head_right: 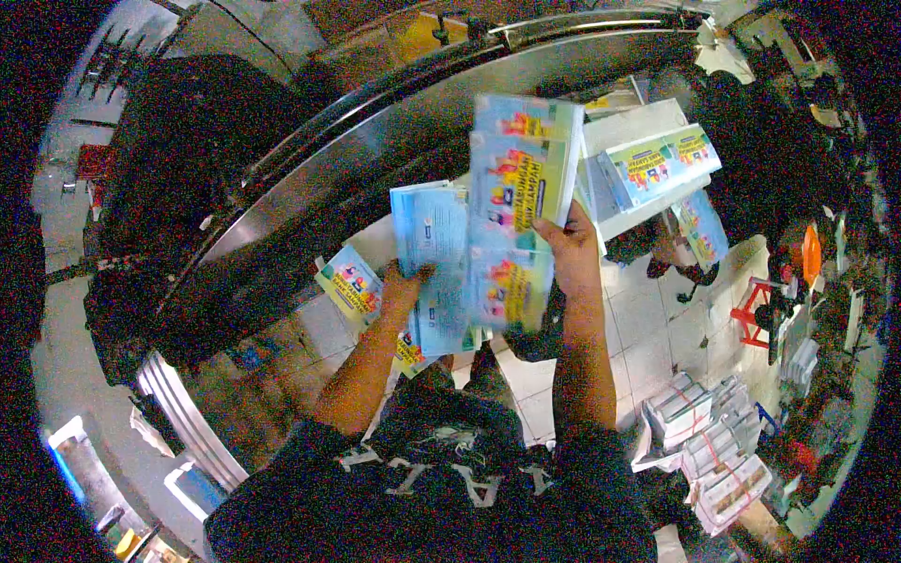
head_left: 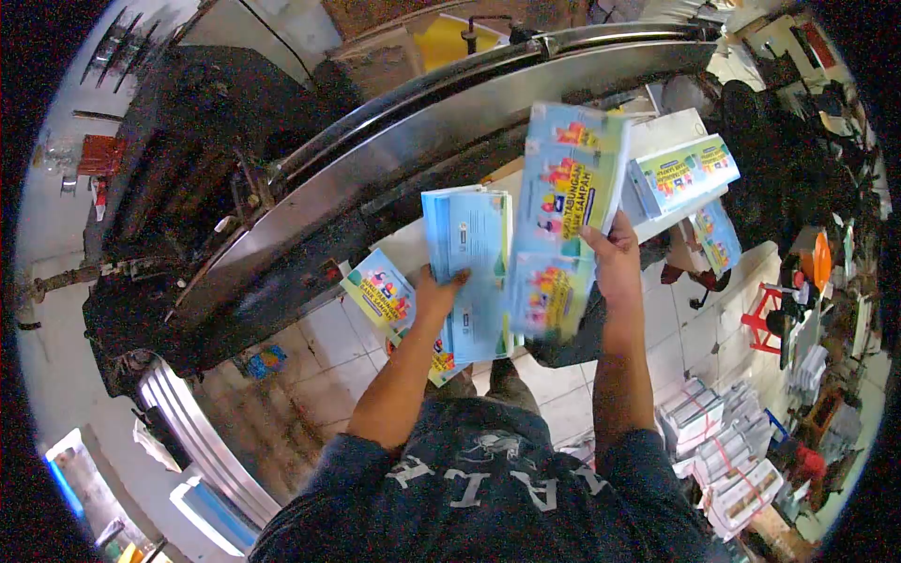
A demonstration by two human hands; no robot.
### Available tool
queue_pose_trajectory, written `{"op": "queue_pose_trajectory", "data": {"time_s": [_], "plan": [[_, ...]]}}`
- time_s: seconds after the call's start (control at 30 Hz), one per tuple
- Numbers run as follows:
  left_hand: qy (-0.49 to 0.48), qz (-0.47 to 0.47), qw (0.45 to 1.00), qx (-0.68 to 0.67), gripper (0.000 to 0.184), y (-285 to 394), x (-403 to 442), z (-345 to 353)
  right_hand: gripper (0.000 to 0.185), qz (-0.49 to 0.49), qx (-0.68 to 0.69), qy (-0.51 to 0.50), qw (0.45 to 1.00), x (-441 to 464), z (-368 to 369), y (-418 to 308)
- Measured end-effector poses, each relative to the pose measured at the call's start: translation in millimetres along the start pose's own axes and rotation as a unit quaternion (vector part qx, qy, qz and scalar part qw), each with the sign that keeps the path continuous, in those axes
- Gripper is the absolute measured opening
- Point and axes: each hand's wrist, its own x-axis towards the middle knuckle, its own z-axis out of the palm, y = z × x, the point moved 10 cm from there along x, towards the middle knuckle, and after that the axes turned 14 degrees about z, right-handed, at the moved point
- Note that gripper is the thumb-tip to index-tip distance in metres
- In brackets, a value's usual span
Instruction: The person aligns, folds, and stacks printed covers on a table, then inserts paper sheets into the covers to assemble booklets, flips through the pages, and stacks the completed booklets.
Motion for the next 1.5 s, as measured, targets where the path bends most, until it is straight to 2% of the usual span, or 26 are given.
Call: {"op": "queue_pose_trajectory", "data": {"time_s": [0.07, 0.13, 0.17, 0.2, 0.23, 0.3, 0.37, 0.4, 0.47, 0.53, 0.57, 0.6, 0.63, 0.67, 0.77, 0.93, 1.0, 1.03, 1.1, 1.13, 1.2, 1.3, 1.37, 1.43, 1.47, 1.5], "plan": [[-0.028, -0.025, 0.999, 0.008, 0.056, -6.3, -2.6, 3.3, 0.032, -0.074, -0.022, 0.076, 0.994, -30.1, 13.0, -25.6], [-0.05, -0.057, 0.994, -0.079, 0.055, -12.7, -4.1, 8.8, 0.024, -0.151, 0.0, -0.089, 0.985, -46.0, 41.9, -23.1], [-0.074, -0.087, 0.979, -0.168, 0.054, -15.7, -4.0, 19.4, 0.021, -0.203, -0.126, -0.159, 0.958, -51.0, 64.5, -16.9], [-0.099, -0.121, 0.954, -0.255, 0.053, -20.5, -9.0, 27.8, 0.022, -0.268, -0.23, -0.226, 0.908, -60.7, 84.6, -7.2], [-0.126, -0.158, 0.92, -0.336, 0.052, -26.9, -16.1, 34.1, 0.019, -0.26, -0.338, -0.253, 0.869, -55.5, 90.2, 39.0], [-0.232, -0.183, 0.769, -0.567, 0.054, 16.1, -20.0, 36.5, 0.033, -0.235, -0.584, -0.335, 0.701, -50.6, 92.4, 159.8], [-0.191, -0.086, 0.955, -0.209, 0.054, 9.4, -20.3, 14.6, 0.032, -0.265, -0.525, -0.316, 0.744, -52.4, 86.0, 173.0], [-0.193, -0.08, 0.956, -0.207, 0.054, -4.3, -12.4, 25.3, 0.033, -0.301, -0.562, -0.318, 0.701, -54.0, 96.7, 173.4], [-0.075, 0.048, 0.996, 0.026, 0.059, -36.1, 1.3, 11.4, 0.044, -0.348, -0.641, -0.286, 0.622, -67.9, 100.5, 164.2], [-0.075, 0.041, 0.996, -0.03, 0.065, -17.6, -4.9, 14.9, 0.058, -0.147, -0.61, -0.116, 0.77, 23.0, 38.3, 169.3], [-0.065, 0.031, 0.993, -0.088, 0.072, -4.9, -10.4, 15.2, 0.071, -0.154, -0.596, 0.049, 0.787, 46.4, -12.1, 126.9], [-0.062, 0.03, 0.994, -0.088, 0.072, 8.8, -17.0, 12.4, 0.085, -0.108, -0.593, 0.195, 0.774, 68.5, -52.3, 93.8], [-0.05, 0.016, 0.993, -0.102, 0.067, 21.4, -23.5, 9.6, 0.094, -0.099, -0.649, 0.275, 0.702, 57.3, -57.8, 46.7], [-0.038, 0.004, 0.992, -0.117, 0.062, 28.1, -25.5, 9.7, 0.098, -0.014, -0.659, 0.237, 0.714, 72.9, -74.6, 61.9], [0.008, 0.024, 0.984, -0.174, 0.059, 9.9, -22.6, 15.8, 0.098, -0.029, -0.629, 0.236, 0.74, 92.7, -87.4, 71.8], [0.004, 0.004, 0.98, -0.197, 0.057, 1.8, -21.9, 19.4, 0.069, -0.117, -0.712, 0.202, 0.662, 117.2, -91.7, 75.1], [-0.003, -0.005, 0.982, -0.189, 0.057, 2.7, -24.7, 17.4, 0.059, 0.117, -0.54, 0.155, 0.819, 102.8, -106.2, 51.1], [-0.001, -0.002, 0.98, -0.2, 0.059, 6.0, -24.9, 17.1, 0.059, 0.116, -0.543, 0.152, 0.817, 94.7, -96.0, 32.8], [0.003, -0.004, 0.978, -0.209, 0.062, 9.5, -24.8, 16.1, 0.058, 0.126, -0.65, 0.097, 0.743, 83.9, -66.8, 27.0], [0.012, -0.014, 0.986, -0.168, 0.066, 8.2, -22.8, 14.3, 0.058, 0.129, -0.652, 0.091, 0.742, 87.4, -61.4, 41.8], [0.029, -0.04, 0.991, -0.121, 0.07, -14.1, -28.4, 12.1, 0.074, 0.027, -0.697, 0.254, 0.67, 86.7, -59.2, 48.8], [0.017, 0.053, 0.986, -0.156, 0.075, -19.0, -14.0, 17.8, 0.089, -0.004, -0.727, 0.292, 0.622, 97.6, -53.5, 64.2], [0.007, 0.001, 0.983, -0.183, 0.074, -26.7, -19.3, 22.9, 0.083, -0.002, -0.756, 0.28, 0.591, 107.7, -67.5, 86.1], [0.017, -0.003, 0.988, -0.151, 0.074, -14.3, -21.8, 15.3, 0.063, -0.076, -0.833, 0.295, 0.461, 117.7, -65.3, 100.4], [0.03, -0.009, 0.992, -0.122, 0.074, -9.3, -25.1, 11.1, 0.04, -0.079, -0.739, 0.352, 0.569, 87.5, -57.4, 62.5], [0.034, -0.01, 0.991, -0.129, 0.074, -1.8, -29.3, 10.2, 0.04, -0.085, -0.743, 0.35, 0.565, 80.7, -59.4, 52.4]]}}
